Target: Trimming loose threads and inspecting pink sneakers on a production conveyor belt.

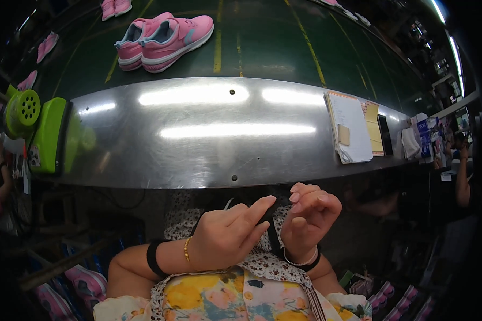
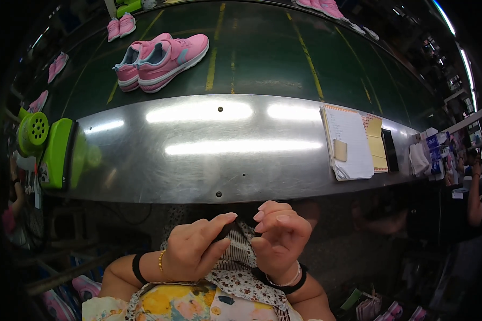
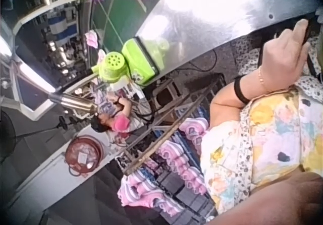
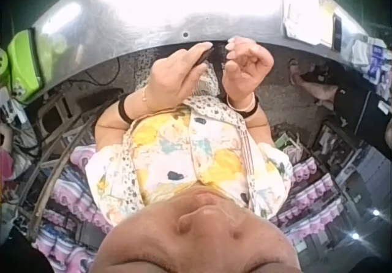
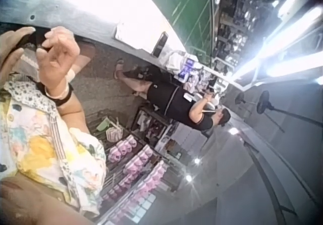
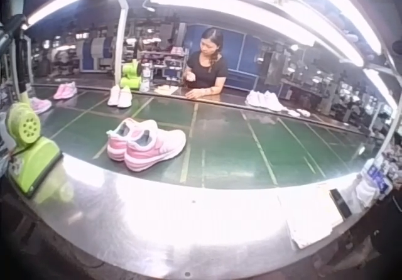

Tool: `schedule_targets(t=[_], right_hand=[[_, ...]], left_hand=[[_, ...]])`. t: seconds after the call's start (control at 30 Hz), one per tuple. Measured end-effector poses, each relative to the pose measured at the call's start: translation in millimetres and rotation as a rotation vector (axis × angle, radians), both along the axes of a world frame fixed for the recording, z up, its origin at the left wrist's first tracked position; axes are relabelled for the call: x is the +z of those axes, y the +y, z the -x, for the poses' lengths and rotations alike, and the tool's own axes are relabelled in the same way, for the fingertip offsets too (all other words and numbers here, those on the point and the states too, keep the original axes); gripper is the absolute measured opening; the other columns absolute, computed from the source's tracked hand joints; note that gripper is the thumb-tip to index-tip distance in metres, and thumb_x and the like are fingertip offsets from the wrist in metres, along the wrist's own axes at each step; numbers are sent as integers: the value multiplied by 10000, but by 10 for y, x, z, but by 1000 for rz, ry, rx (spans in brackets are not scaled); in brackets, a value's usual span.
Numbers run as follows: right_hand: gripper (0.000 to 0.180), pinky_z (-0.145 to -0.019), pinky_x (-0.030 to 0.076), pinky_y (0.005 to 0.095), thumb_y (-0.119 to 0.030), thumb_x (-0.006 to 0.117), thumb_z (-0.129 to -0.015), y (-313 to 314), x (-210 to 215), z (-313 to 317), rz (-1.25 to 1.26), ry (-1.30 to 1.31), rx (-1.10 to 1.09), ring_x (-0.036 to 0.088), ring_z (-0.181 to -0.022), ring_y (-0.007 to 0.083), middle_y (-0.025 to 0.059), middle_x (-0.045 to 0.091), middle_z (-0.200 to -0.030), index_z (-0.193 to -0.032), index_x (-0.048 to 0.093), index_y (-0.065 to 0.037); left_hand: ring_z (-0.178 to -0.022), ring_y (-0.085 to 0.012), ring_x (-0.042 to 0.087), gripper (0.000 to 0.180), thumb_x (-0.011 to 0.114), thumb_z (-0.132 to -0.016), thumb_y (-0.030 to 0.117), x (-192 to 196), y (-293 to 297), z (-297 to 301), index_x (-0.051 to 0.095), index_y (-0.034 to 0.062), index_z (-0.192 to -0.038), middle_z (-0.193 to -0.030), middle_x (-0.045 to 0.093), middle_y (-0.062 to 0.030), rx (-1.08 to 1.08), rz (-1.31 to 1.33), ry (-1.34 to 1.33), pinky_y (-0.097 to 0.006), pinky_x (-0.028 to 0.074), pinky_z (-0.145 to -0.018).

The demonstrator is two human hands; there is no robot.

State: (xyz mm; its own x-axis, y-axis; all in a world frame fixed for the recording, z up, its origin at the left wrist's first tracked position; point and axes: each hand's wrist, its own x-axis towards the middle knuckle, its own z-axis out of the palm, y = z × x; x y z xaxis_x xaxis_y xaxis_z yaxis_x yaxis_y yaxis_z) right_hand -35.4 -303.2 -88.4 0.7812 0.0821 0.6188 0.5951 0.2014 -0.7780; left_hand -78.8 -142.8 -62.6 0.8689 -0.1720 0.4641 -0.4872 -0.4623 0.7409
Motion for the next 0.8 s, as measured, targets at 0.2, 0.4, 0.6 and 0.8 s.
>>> schedule_targets(t=[0.2,0.4,0.6,0.8], right_hand=[[426,-706,431,334,-8,518,-861,15,65,28,-358,448,383,506,-689,166,42,477,-756,-1254,369,-79],[438,-695,446,323,-54,517,-885,78,36,44,-568,599,544,515,-666,149,39,469,-740,-1296,366,-63],[509,-751,464,331,-66,534,-872,115,24,44,-582,596,596,531,-722,169,48,485,-753,-1341,339,-43],[594,-778,464,347,-54,520,-796,200,39,94,-603,593,611,544,-760,202,76,505,-781,-1356,324,-31]], left_hand=[[-501,-178,504,523,684,-781,120,0,62,28,498,-56,-1237,-652,511,-82,-37,67,119,-277,417,-437],[-516,-185,542,520,686,-782,126,-19,103,25,500,-52,-1234,-683,551,-94,-101,68,146,-274,442,-453],[-528,-190,556,534,687,-778,124,-21,150,36,493,-49,-1245,-698,566,-97,-121,84,139,-275,449,-461],[-528,-191,553,548,686,-776,122,-37,249,82,486,-47,-1258,-694,559,-94,-131,82,133,-278,445,-463]])
